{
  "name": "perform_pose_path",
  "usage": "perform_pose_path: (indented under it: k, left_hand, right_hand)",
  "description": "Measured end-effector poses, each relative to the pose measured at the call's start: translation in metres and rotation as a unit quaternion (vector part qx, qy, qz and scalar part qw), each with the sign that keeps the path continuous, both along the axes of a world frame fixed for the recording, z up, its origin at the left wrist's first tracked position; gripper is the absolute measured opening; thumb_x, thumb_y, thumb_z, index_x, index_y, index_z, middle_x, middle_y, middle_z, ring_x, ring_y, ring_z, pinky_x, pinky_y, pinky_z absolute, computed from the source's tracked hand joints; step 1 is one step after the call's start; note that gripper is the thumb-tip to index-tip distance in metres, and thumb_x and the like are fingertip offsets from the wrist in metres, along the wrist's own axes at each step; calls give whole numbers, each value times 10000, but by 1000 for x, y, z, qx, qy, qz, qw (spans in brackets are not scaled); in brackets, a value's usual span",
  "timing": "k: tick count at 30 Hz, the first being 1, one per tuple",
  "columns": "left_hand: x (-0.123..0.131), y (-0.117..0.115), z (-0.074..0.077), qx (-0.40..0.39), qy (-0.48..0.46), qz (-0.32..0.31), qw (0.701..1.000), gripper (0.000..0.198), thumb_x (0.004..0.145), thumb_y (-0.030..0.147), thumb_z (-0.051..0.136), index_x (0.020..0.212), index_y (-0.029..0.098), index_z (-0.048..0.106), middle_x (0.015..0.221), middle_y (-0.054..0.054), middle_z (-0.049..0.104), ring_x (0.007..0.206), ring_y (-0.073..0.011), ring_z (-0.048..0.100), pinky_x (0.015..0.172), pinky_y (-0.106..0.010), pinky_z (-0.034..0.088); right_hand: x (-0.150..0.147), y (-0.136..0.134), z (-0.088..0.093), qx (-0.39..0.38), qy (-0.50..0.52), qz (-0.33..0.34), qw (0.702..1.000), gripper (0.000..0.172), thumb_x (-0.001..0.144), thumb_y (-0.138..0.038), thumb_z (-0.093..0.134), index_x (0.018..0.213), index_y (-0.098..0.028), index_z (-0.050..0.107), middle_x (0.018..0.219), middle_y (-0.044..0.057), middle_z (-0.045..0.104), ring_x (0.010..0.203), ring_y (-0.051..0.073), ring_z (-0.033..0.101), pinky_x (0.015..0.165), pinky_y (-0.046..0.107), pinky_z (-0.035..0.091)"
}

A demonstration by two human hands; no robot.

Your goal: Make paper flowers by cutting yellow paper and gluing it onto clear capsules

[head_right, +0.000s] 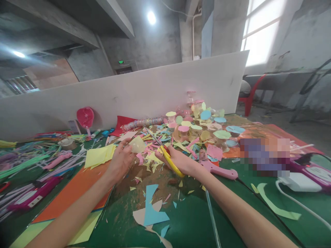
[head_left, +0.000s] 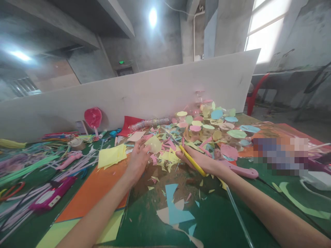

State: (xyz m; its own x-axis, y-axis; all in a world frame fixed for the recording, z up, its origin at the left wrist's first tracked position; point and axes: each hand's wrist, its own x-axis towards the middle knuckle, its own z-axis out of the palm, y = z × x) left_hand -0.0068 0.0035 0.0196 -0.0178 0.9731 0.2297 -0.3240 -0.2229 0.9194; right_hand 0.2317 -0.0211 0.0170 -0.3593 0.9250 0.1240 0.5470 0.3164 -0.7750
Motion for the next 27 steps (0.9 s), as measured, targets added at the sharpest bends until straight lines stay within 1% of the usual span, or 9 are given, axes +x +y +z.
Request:
perform_pose_path:
  k: [2,5,7,10,15,19,21,24,27]
  left_hand:
    - [2,-2,0,5,16,-15,1000,440,714,291,766,1080,236,528,1074,-29,660,847,-138,655,746,-252,521]
    - [4,-5,0,25,31,-37,999,424,729,285,761,1090,246,543,1068,-23,662,850,-137,659,730,-243,523]
    - [4,-5,-1,32,35,-41,998,430,726,282,763,1094,247,543,1066,-22,663,863,-141,661,737,-243,527]
    - [3,-4,-1,24,47,-33,998,460,706,298,775,1093,248,532,1048,-21,666,856,-149,663,720,-246,530]
    - [1,-3,-4,26,76,-42,996,450,735,313,762,1108,253,517,1056,-22,656,851,-143,659,709,-234,517]
    - [-1,-1,-6,47,95,-41,993,470,736,336,765,1117,247,505,1109,-47,641,890,-163,653,721,-245,513]
    - [-1,-1,-6,50,105,-43,992,483,743,349,763,1135,250,500,1134,-54,635,913,-169,647,721,-243,508]
    - [-2,-1,-7,46,122,-39,991,507,745,367,766,1168,265,505,1165,-53,626,938,-173,638,730,-242,500]
    - [-4,0,-9,44,121,-28,991,514,749,367,767,1190,269,522,1176,-49,615,969,-167,625,752,-232,496]
  right_hand:
    - [-1,-2,1,3,-6,15,1000,456,858,-682,480,862,-226,462,735,-3,566,634,164,495,611,298,412]
    - [-2,-3,3,2,-29,36,999,462,879,-679,446,819,-221,443,743,7,562,642,167,489,629,308,404]
    - [-3,-3,4,-7,-42,51,998,476,882,-684,436,803,-215,451,734,8,563,634,163,479,619,304,391]
    - [-3,-2,2,-9,-50,72,996,485,882,-684,439,816,-206,481,736,6,568,629,154,463,609,295,376]
    - [-3,0,2,10,-65,76,995,464,899,-660,417,806,-208,466,726,-9,525,636,147,429,621,292,365]
    - [-2,1,3,-3,-49,83,995,467,893,-661,425,780,-209,463,735,-11,523,644,144,426,618,285,365]
    - [-1,1,3,-11,-43,80,996,475,888,-665,430,755,-210,461,710,-17,508,628,140,420,595,278,353]
    - [0,2,2,-18,-38,76,996,496,880,-681,426,706,-217,430,637,-41,444,571,123,376,544,264,310]
    - [0,4,-1,-23,-34,64,997,520,857,-701,444,663,-220,405,582,-52,413,523,111,346,507,256,277]
